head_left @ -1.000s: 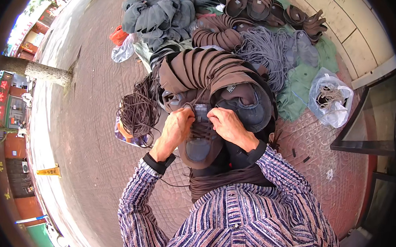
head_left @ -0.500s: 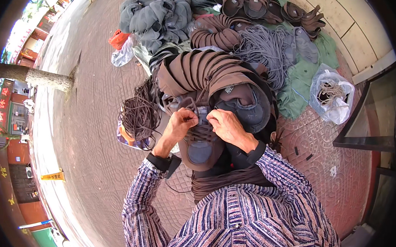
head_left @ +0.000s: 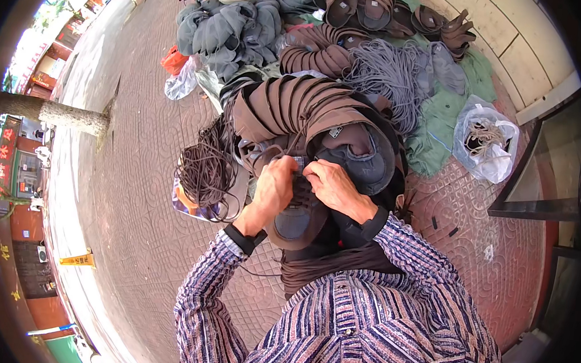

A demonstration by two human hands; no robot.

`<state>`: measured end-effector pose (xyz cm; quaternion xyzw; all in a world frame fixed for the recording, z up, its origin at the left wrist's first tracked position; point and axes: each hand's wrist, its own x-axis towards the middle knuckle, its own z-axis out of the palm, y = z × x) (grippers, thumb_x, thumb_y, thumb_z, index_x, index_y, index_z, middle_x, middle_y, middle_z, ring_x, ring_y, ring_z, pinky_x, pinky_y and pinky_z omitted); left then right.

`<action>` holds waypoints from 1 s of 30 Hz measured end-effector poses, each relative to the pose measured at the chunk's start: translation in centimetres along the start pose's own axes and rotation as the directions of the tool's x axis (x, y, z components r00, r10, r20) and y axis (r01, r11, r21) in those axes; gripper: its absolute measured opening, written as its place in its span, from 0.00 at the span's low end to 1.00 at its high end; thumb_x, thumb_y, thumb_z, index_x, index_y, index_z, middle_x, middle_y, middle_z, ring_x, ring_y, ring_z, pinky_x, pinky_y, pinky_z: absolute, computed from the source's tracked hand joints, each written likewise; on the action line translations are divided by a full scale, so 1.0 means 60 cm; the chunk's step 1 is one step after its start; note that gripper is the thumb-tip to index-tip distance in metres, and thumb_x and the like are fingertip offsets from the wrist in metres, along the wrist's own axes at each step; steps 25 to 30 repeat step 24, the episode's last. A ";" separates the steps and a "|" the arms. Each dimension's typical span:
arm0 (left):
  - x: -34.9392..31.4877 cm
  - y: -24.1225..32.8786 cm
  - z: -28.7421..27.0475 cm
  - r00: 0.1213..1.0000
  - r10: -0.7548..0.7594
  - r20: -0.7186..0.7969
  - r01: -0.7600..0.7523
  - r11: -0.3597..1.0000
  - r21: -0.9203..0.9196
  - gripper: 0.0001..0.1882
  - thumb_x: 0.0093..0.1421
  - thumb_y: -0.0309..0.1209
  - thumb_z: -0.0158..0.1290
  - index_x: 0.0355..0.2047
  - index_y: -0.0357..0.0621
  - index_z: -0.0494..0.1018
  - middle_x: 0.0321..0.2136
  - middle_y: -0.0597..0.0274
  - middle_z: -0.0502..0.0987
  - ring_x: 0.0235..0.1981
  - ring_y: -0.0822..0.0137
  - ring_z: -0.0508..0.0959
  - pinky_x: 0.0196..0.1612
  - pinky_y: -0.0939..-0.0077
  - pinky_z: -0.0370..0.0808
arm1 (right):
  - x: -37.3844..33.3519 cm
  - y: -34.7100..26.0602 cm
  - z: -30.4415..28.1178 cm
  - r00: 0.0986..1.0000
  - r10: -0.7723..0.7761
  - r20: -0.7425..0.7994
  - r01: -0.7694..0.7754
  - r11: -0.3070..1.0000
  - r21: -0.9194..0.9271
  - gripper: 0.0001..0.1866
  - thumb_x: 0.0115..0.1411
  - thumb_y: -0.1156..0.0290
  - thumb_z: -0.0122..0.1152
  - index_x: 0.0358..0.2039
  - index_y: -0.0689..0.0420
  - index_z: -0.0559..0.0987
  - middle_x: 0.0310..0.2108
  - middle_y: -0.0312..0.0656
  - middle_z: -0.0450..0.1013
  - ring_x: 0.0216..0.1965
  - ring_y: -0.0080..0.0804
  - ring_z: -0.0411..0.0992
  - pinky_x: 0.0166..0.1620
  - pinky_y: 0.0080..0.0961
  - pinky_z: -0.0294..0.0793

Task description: Lacing and tying shoelaces on newly manufactured shoe uppers.

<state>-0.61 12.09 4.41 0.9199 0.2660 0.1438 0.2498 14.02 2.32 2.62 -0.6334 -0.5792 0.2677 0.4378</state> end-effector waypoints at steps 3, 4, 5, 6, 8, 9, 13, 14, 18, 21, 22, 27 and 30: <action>0.005 0.004 -0.016 0.977 -0.198 0.084 0.213 0.946 -0.245 0.10 0.51 0.19 0.49 0.35 0.36 0.66 0.26 0.48 0.76 0.31 0.47 0.76 0.36 0.60 0.71 | 0.005 0.000 0.004 0.997 -0.061 -0.047 0.061 0.998 -0.002 0.08 0.52 0.80 0.53 0.35 0.64 0.73 0.31 0.51 0.71 0.32 0.50 0.72 0.35 0.37 0.72; 0.007 0.004 -0.016 0.977 -0.197 0.083 0.211 0.946 -0.245 0.10 0.51 0.19 0.49 0.35 0.36 0.66 0.26 0.48 0.76 0.31 0.47 0.76 0.36 0.60 0.71 | 0.008 -0.002 0.006 0.981 -0.168 -0.100 0.165 0.985 -0.044 0.10 0.52 0.81 0.53 0.37 0.63 0.71 0.32 0.50 0.70 0.31 0.50 0.72 0.33 0.37 0.72; 0.009 0.004 -0.016 0.975 -0.209 0.073 0.220 0.947 -0.233 0.10 0.51 0.19 0.50 0.35 0.34 0.67 0.25 0.47 0.76 0.30 0.50 0.78 0.34 0.65 0.73 | 0.012 -0.003 0.007 0.980 -0.170 -0.100 0.166 0.985 -0.046 0.10 0.52 0.81 0.53 0.37 0.63 0.71 0.32 0.50 0.70 0.31 0.50 0.72 0.33 0.37 0.72; 0.007 0.002 -0.017 0.972 -0.226 0.061 0.234 0.947 -0.219 0.11 0.50 0.18 0.51 0.36 0.32 0.67 0.25 0.45 0.77 0.29 0.53 0.80 0.32 0.70 0.74 | 0.017 -0.008 0.008 0.984 -0.177 -0.011 0.173 0.973 -0.150 0.12 0.51 0.81 0.53 0.38 0.63 0.69 0.32 0.51 0.70 0.30 0.49 0.73 0.32 0.37 0.72; 0.000 -0.005 -0.013 0.978 -0.209 0.014 0.207 0.953 -0.223 0.12 0.50 0.18 0.51 0.37 0.33 0.67 0.25 0.47 0.77 0.29 0.54 0.80 0.33 0.70 0.74 | 0.023 -0.020 0.014 0.981 -0.178 0.082 0.193 0.949 -0.251 0.13 0.51 0.80 0.53 0.39 0.62 0.67 0.32 0.51 0.69 0.29 0.49 0.73 0.31 0.38 0.72; 0.001 -0.002 -0.014 0.983 -0.184 -0.026 0.173 0.958 -0.228 0.14 0.50 0.18 0.52 0.38 0.34 0.68 0.24 0.48 0.77 0.28 0.54 0.80 0.33 0.69 0.74 | 0.027 -0.029 0.014 0.971 -0.175 0.163 0.224 0.906 -0.360 0.14 0.50 0.80 0.53 0.39 0.63 0.66 0.31 0.52 0.69 0.29 0.49 0.73 0.30 0.39 0.72; 0.020 0.014 -0.040 0.984 -0.064 -0.169 0.041 0.989 -0.141 0.19 0.47 0.20 0.54 0.41 0.39 0.68 0.32 0.49 0.75 0.36 0.48 0.75 0.39 0.59 0.71 | 0.028 -0.056 -0.010 0.942 -0.238 0.235 0.334 0.631 -0.700 0.14 0.49 0.74 0.53 0.37 0.63 0.67 0.28 0.48 0.69 0.24 0.39 0.73 0.25 0.33 0.72; 0.030 0.022 -0.061 0.947 0.088 -0.310 -0.034 0.984 0.174 0.21 0.45 0.18 0.54 0.42 0.41 0.68 0.36 0.52 0.73 0.39 0.52 0.73 0.42 0.61 0.69 | 0.025 -0.063 -0.036 0.935 -0.287 0.208 0.321 0.440 -0.839 0.14 0.50 0.72 0.53 0.37 0.63 0.69 0.26 0.45 0.70 0.21 0.33 0.73 0.22 0.28 0.72; -0.024 -0.037 -0.128 0.891 -0.282 -0.354 0.195 0.945 -0.262 0.16 0.52 0.17 0.49 0.42 0.37 0.70 0.36 0.60 0.73 0.34 0.68 0.73 0.40 0.74 0.71 | -0.022 -0.047 -0.255 0.982 -0.188 0.002 0.098 0.503 -0.859 0.06 0.46 0.74 0.55 0.26 0.56 0.71 0.27 0.43 0.66 0.25 0.38 0.70 0.24 0.34 0.69; -0.016 -0.040 -0.100 0.973 -0.179 -0.143 0.133 0.950 -0.283 0.17 0.51 0.15 0.48 0.42 0.41 0.72 0.38 0.58 0.71 0.32 0.68 0.72 0.36 0.77 0.71 | -0.081 -0.024 -0.333 0.999 -0.005 -0.041 -0.034 0.462 -0.886 0.06 0.45 0.77 0.54 0.27 0.59 0.71 0.31 0.45 0.64 0.33 0.42 0.69 0.32 0.38 0.69; -0.007 -0.032 -0.089 0.991 -0.107 -0.081 0.079 0.954 -0.290 0.18 0.50 0.14 0.48 0.42 0.40 0.72 0.39 0.55 0.70 0.33 0.64 0.73 0.35 0.75 0.72 | -0.095 -0.024 -0.324 0.998 0.062 -0.012 -0.036 0.407 -0.913 0.08 0.45 0.78 0.54 0.29 0.59 0.71 0.33 0.46 0.63 0.38 0.43 0.67 0.38 0.38 0.68; -0.007 -0.032 -0.083 1.000 -0.027 -0.008 0.024 0.963 -0.269 0.18 0.50 0.15 0.48 0.42 0.40 0.72 0.42 0.53 0.68 0.40 0.61 0.73 0.38 0.72 0.73 | -0.102 -0.009 -0.296 0.991 0.125 0.038 -0.012 0.372 -0.928 0.11 0.44 0.79 0.54 0.32 0.60 0.72 0.35 0.47 0.63 0.43 0.44 0.65 0.43 0.39 0.66; -0.007 -0.032 -0.083 1.000 -0.027 -0.008 0.024 0.963 -0.269 0.18 0.50 0.15 0.48 0.42 0.40 0.72 0.42 0.53 0.68 0.40 0.61 0.73 0.38 0.72 0.73 | -0.102 -0.009 -0.296 0.991 0.125 0.038 -0.012 0.372 -0.928 0.11 0.44 0.79 0.54 0.32 0.60 0.72 0.35 0.47 0.63 0.43 0.44 0.65 0.43 0.39 0.66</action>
